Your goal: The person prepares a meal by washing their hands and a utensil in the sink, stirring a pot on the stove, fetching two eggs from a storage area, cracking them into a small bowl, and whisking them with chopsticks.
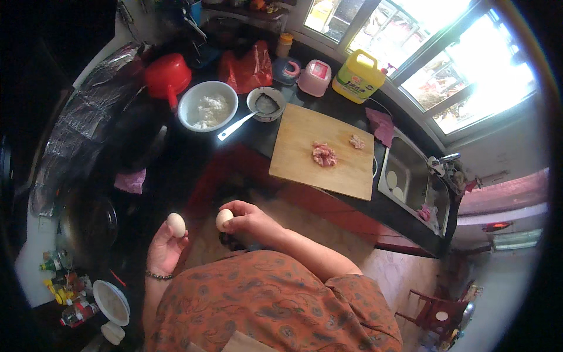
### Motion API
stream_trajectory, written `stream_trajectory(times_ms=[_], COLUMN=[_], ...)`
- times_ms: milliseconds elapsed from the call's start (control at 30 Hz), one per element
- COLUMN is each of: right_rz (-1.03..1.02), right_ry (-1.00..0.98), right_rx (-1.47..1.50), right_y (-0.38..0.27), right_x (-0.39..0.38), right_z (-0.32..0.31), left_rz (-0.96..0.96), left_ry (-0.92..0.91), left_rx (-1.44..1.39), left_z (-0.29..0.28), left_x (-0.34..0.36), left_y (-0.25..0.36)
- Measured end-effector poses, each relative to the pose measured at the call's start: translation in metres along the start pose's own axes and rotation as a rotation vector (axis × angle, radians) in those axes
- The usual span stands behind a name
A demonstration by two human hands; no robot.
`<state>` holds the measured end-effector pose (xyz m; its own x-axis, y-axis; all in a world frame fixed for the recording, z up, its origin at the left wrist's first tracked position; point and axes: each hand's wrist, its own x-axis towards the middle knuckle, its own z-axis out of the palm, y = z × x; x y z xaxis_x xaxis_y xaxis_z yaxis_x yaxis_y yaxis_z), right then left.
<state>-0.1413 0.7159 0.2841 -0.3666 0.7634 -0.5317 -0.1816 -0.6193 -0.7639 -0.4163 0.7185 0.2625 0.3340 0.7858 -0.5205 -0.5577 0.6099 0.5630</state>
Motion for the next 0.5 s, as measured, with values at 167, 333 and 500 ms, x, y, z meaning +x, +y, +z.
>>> stream_trajectory(times_ms=[167, 333, 500], right_rz=[0.047, 0.087, 0.064], right_ry=[-0.005, -0.092, -0.160], right_rx=[0.133, 0.219, 0.197], right_y=[-0.002, -0.019, -0.047], right_x=[0.013, 0.019, 0.018], right_z=[-0.022, -0.060, -0.113], left_rz=[-0.006, 0.039, 0.094], left_ry=[0.073, 0.097, 0.092], left_rx=[-0.016, -0.036, -0.057], left_z=[0.008, 0.038, 0.080], left_x=[0.010, 0.026, 0.045], left_y=[0.000, -0.013, -0.043])
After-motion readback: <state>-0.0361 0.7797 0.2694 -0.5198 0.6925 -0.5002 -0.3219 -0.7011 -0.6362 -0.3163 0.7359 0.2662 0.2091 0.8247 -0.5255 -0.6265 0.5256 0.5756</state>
